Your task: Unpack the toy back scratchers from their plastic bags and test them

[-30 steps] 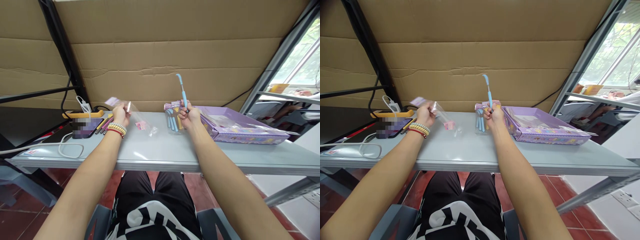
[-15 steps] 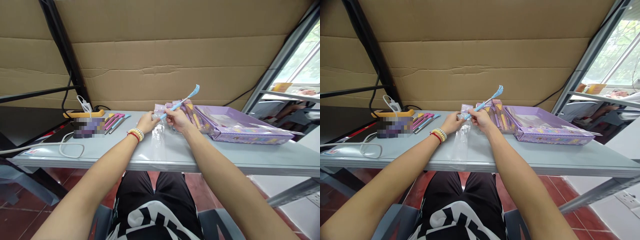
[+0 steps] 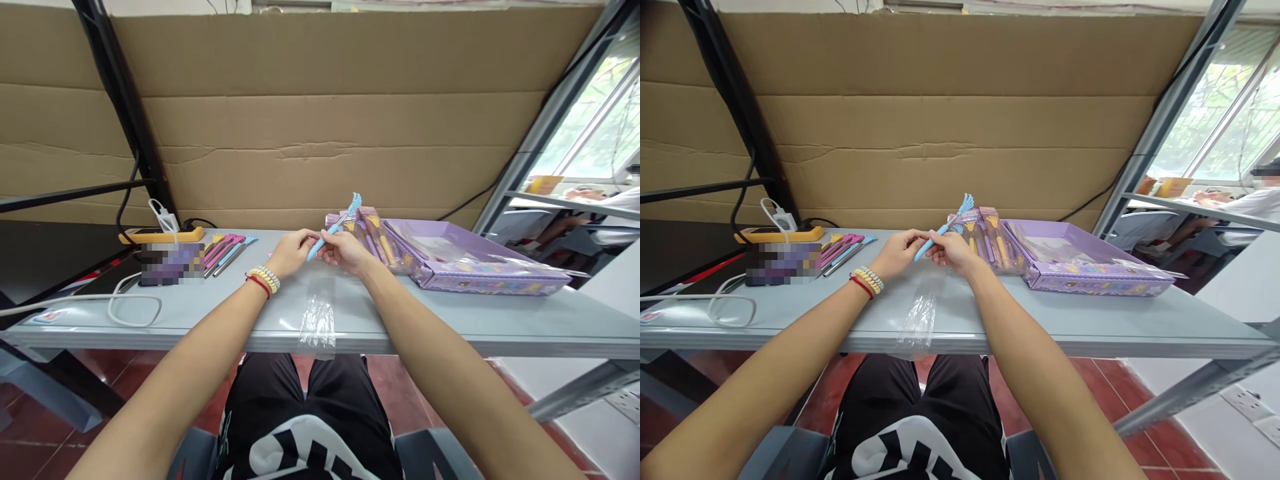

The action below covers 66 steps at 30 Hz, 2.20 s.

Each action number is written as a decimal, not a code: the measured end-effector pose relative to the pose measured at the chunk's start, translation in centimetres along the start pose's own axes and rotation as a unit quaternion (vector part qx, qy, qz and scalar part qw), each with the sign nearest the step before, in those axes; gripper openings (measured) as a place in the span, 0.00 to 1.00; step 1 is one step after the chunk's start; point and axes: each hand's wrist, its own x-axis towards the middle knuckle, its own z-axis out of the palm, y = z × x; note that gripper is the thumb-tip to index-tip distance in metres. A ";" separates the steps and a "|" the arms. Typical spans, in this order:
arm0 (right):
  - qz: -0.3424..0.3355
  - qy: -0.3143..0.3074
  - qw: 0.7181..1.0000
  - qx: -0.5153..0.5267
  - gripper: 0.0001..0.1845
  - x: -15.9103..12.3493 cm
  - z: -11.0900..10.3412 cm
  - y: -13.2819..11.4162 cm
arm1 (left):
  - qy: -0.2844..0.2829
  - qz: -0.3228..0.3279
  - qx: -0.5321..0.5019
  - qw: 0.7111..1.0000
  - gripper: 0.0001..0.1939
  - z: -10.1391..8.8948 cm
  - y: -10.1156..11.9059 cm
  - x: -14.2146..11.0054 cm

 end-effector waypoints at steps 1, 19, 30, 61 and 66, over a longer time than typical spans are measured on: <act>-0.006 -0.004 1.000 0.006 0.21 0.0 0.0 -0.1 | -0.001 -0.011 -0.015 1.000 0.15 -0.1 0.0 0.1; -0.112 0.156 0.981 0.035 0.18 0.3 -0.6 -0.4 | -0.056 -0.048 0.105 0.992 0.11 -0.4 -0.5 0.1; -0.121 0.080 0.980 0.139 0.09 -0.4 0.4 -0.9 | -0.053 -0.053 -0.004 0.997 0.11 0.6 -0.2 0.1; -0.183 0.108 0.956 0.202 0.35 -1.0 2.7 -1.1 | -0.130 0.000 -0.003 0.992 0.21 1.6 1.0 -0.5; -0.198 0.141 0.949 0.201 0.34 -1.1 3.2 -1.2 | -0.093 -0.071 0.150 0.982 0.23 1.8 1.7 -0.3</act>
